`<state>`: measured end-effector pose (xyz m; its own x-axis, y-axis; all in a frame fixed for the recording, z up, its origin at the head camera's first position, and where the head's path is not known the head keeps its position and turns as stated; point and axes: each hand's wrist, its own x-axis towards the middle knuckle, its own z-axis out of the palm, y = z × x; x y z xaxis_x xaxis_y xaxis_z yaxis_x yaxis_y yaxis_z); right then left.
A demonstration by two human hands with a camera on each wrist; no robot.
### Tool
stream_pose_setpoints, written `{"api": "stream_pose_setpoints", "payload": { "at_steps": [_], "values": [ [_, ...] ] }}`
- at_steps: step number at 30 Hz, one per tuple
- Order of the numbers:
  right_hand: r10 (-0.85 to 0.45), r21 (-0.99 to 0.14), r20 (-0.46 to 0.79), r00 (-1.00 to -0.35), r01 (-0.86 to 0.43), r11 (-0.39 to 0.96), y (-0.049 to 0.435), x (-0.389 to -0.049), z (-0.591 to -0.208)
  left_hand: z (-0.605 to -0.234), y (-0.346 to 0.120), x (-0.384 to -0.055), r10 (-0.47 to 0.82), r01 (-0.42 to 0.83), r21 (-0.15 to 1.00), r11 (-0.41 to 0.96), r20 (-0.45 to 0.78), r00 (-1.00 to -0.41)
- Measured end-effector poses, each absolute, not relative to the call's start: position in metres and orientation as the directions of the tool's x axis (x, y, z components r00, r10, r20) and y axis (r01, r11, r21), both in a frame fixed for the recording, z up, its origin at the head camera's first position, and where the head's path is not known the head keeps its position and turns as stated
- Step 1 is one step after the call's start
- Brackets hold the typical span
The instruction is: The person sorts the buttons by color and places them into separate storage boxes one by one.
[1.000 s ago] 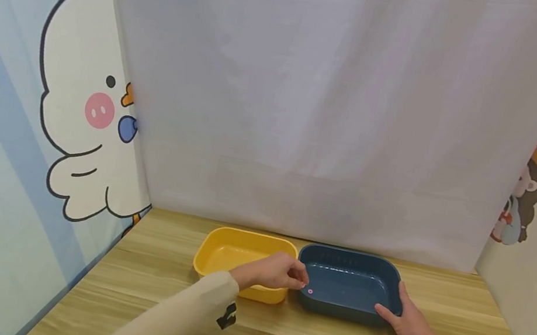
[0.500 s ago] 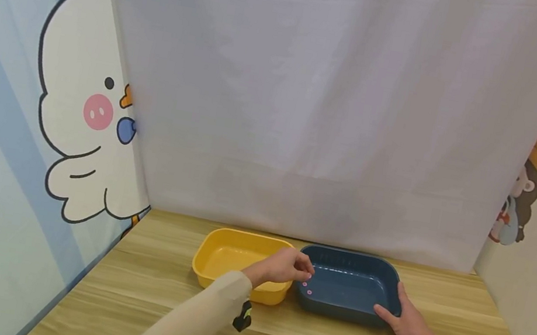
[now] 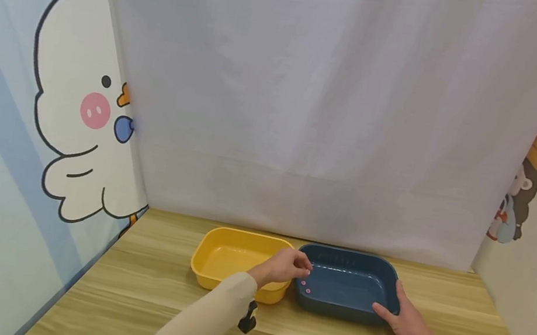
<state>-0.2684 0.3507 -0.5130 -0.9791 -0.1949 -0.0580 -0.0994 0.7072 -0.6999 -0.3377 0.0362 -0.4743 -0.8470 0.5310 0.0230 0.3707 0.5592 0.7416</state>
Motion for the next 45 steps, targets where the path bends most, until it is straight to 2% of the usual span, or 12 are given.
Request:
{"api": "stream_pose_setpoints", "payload": {
  "at_steps": [6,18,36,45],
  "values": [
    [-0.190,-0.699,-0.063,-0.980,-0.093,0.710,0.350,-0.268,-0.513,-0.475,0.038,-0.341,0.504,0.359,0.741,0.567,0.032,-0.863],
    [-0.190,-0.707,-0.065,-0.980,-0.090,0.702,0.350,-0.268,-0.512,-0.475,0.045,-0.347,0.488,0.402,0.667,0.627,0.065,-0.870],
    [-0.184,-0.701,-0.066,-0.981,-0.086,0.708,0.350,-0.268,-0.513,-0.477,0.049,-0.343,0.392,0.282,0.748,0.601,0.032,-0.920],
    [-0.187,-0.694,-0.063,-0.980,-0.092,0.714,0.350,-0.267,-0.512,-0.478,0.050,-0.344,0.383,0.269,0.754,0.599,0.026,-0.924]
  ]
}}
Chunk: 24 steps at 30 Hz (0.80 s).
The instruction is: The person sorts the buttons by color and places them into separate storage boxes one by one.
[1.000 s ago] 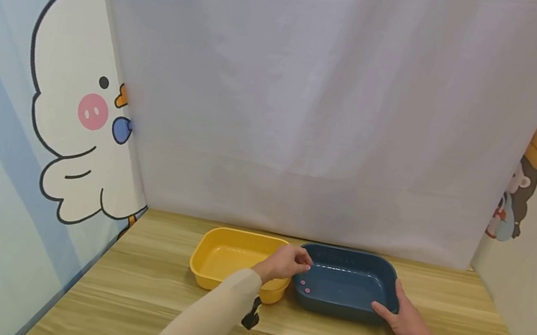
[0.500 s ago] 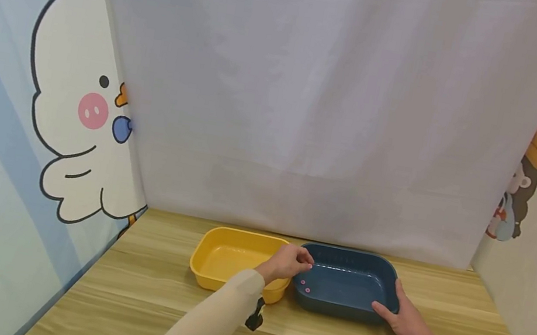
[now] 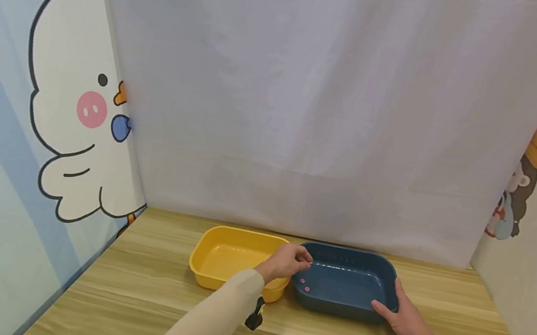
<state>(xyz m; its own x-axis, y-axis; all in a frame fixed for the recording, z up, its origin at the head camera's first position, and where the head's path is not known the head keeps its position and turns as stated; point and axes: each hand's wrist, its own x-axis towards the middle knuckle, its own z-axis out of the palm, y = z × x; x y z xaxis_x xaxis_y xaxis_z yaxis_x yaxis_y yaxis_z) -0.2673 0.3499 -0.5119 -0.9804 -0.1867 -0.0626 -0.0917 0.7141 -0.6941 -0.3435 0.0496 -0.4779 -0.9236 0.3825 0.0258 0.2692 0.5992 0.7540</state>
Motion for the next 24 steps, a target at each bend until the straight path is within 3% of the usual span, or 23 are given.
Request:
{"api": "stream_pose_setpoints", "payload": {
  "at_steps": [9,24],
  "values": [
    [-0.188,-0.707,-0.069,-0.980,-0.085,0.702,0.348,-0.267,-0.508,-0.477,0.043,-0.344,0.431,0.285,0.776,0.562,0.020,-0.902],
    [-0.184,-0.702,-0.079,-0.980,-0.076,0.708,0.349,-0.268,-0.513,-0.465,0.019,-0.311,0.645,0.428,0.738,0.522,-0.013,-0.764]
  ]
}}
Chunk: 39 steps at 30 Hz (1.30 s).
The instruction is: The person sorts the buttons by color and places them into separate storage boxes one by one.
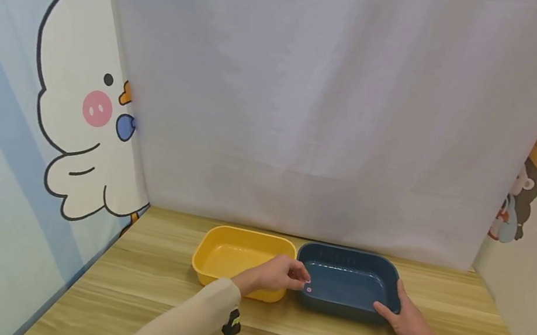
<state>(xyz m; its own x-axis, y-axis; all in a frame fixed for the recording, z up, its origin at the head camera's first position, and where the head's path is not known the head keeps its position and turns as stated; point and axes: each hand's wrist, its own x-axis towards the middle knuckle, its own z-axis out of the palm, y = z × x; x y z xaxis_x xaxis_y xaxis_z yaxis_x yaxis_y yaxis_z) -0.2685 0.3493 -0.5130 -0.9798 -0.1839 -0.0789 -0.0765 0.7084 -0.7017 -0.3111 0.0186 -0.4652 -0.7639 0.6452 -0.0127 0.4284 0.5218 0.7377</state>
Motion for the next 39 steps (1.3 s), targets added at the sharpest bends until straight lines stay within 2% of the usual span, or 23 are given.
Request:
{"api": "stream_pose_setpoints", "payload": {
  "at_steps": [7,12,23,33,39],
  "values": [
    [-0.178,-0.697,-0.073,-0.981,-0.077,0.713,0.350,-0.268,-0.515,-0.464,0.009,-0.293,0.772,0.546,0.678,0.492,-0.051,-0.633],
    [-0.180,-0.696,-0.065,-0.982,-0.084,0.713,0.350,-0.269,-0.515,-0.468,0.003,-0.287,0.816,0.626,0.609,0.487,-0.061,-0.575],
    [-0.189,-0.696,-0.064,-0.980,-0.092,0.712,0.349,-0.268,-0.514,-0.485,-0.013,-0.273,0.853,0.692,0.533,0.486,-0.120,-0.507],
    [-0.186,-0.691,-0.067,-0.980,-0.089,0.717,0.350,-0.266,-0.513,-0.503,-0.026,-0.262,0.876,0.698,0.536,0.474,-0.206,-0.437],
    [-0.189,-0.691,-0.069,-0.980,-0.090,0.717,0.349,-0.266,-0.511,-0.508,-0.028,-0.264,0.880,0.706,0.530,0.471,-0.228,-0.416]
  ]
}}
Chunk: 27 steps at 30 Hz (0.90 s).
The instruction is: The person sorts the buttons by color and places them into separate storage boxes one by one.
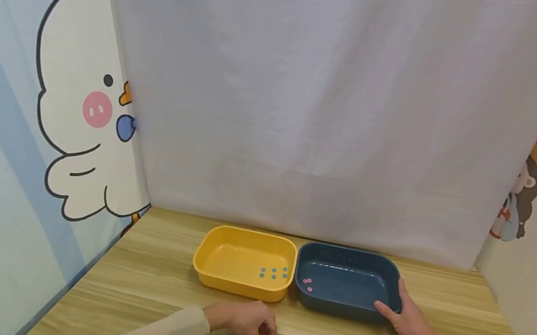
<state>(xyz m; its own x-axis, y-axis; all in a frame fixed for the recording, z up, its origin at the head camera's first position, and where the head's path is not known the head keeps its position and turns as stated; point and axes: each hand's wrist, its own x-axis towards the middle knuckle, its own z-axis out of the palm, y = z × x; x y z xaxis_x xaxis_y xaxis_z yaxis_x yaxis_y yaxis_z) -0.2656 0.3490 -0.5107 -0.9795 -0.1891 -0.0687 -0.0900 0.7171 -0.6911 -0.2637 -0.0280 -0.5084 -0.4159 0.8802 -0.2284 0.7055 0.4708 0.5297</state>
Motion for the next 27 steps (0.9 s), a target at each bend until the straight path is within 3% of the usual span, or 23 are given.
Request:
{"api": "stream_pose_setpoints", "payload": {
  "at_steps": [9,27],
  "values": [
    [-0.191,-0.702,-0.050,-0.980,-0.102,0.705,0.3486,-0.2657,-0.5116,-0.5147,-0.0289,-0.2658,0.906,0.778,0.464,0.423,-0.189,-0.380],
    [-0.182,-0.700,-0.073,-0.981,-0.079,0.710,0.3495,-0.2672,-0.5126,-0.5142,-0.0288,-0.2634,0.901,0.796,0.424,0.432,-0.165,-0.401]
  ]
}}
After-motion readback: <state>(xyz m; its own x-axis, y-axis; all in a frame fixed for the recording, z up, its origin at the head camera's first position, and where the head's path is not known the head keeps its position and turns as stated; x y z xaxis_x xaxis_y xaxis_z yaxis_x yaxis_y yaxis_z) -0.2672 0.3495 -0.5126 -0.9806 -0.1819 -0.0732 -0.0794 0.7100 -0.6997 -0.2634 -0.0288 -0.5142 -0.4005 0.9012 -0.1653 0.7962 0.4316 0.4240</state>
